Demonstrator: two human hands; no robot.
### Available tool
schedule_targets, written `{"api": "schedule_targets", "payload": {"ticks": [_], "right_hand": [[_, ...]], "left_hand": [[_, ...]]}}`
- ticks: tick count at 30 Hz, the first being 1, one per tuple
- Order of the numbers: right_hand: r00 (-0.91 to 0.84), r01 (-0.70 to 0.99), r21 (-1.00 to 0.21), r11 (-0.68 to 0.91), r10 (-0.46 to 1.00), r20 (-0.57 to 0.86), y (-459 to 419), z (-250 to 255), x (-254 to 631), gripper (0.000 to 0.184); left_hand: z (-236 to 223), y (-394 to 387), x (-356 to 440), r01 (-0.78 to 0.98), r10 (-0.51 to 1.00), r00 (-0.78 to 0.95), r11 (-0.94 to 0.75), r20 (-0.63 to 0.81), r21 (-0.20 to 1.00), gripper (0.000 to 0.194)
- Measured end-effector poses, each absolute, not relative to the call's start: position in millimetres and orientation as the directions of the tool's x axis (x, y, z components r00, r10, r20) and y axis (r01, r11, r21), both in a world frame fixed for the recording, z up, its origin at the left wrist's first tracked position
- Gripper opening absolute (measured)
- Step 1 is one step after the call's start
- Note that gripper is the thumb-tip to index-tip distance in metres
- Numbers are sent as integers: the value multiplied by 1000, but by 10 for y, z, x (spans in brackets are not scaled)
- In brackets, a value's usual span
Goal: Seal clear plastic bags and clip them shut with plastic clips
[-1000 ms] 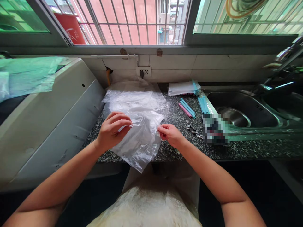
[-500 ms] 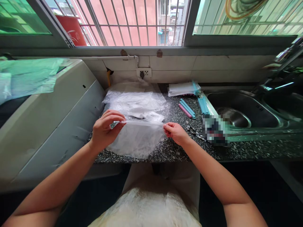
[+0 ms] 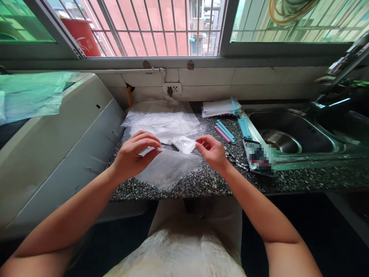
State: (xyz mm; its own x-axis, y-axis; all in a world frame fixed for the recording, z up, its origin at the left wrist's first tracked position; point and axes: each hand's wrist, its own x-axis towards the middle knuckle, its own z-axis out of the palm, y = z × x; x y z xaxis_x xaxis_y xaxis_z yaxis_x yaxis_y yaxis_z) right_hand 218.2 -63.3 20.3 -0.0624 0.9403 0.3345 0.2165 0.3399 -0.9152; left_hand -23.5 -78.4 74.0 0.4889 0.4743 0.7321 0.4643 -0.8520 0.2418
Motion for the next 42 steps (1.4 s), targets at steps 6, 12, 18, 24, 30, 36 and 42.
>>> {"api": "schedule_targets", "payload": {"ticks": [6,12,18,24,30,36,42], "right_hand": [[-385,256,-782,569,802,457,-660,390,1975,21],[-365,275,-760,589,795,484,-637,350,1875,16],[-306,258,-789,558,821,481,-488,382,1939,20],[-171,211,-860,465,884,436,-245,256,2061,30],[-21,88,-942,325,946,325,-107,14,2127,31],[39,76,-951,300,952,304,-70,-63,2204,28],[71,56,-957,285,955,288,-92,-42,2206,28]], "left_hand": [[759,-708,-57,472,476,556,-855,682,213,11],[764,-678,3,481,498,574,-848,650,225,10],[738,-438,-201,505,667,372,-729,645,463,23],[348,10,-467,272,903,159,-429,400,861,53],[72,29,-332,-65,967,238,-73,87,995,69],[24,-54,-128,-190,956,292,66,-8,980,62],[-52,-112,-112,-209,955,284,151,-88,966,49]]}}
